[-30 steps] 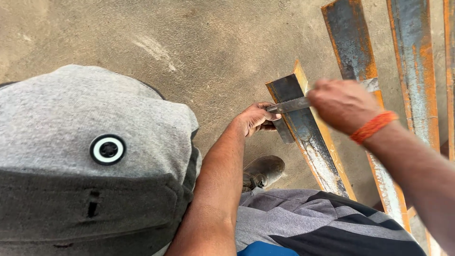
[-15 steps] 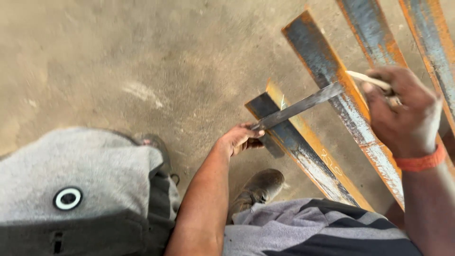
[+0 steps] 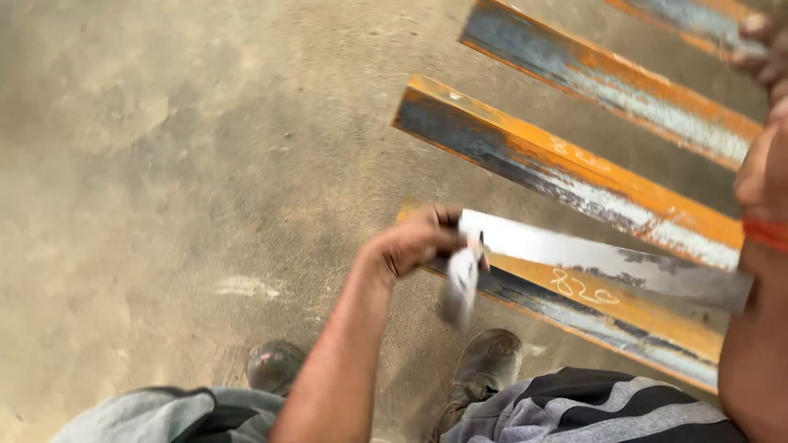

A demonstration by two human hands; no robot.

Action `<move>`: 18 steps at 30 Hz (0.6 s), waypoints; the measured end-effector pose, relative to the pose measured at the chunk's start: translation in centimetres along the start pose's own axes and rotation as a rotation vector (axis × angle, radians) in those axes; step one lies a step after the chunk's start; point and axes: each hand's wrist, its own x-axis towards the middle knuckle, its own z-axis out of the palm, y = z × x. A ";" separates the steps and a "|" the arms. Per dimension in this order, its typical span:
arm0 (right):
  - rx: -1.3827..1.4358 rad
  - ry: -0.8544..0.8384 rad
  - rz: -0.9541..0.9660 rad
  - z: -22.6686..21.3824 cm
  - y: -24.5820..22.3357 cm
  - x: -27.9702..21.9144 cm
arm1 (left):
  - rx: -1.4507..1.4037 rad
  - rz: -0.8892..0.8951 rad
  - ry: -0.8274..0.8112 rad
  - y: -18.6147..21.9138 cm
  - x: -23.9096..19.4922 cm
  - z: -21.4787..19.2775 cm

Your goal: Marking cutting lines on metal beams using a square and chalk.

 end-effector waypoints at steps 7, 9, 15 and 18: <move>-0.038 -0.086 0.118 1.9 0.3 2.1 | 0.288 -0.058 0.264 11.3 4.9 0.1; -0.014 -0.102 0.130 1.9 2.1 1.0 | 0.324 -0.014 0.286 13.1 5.7 0.6; 0.237 -0.210 0.611 -0.6 8.5 -1.0 | 0.431 0.193 0.156 16.9 8.6 5.2; 0.414 -0.344 0.582 -4.9 9.9 -1.5 | 0.466 0.120 0.098 18.7 11.0 9.6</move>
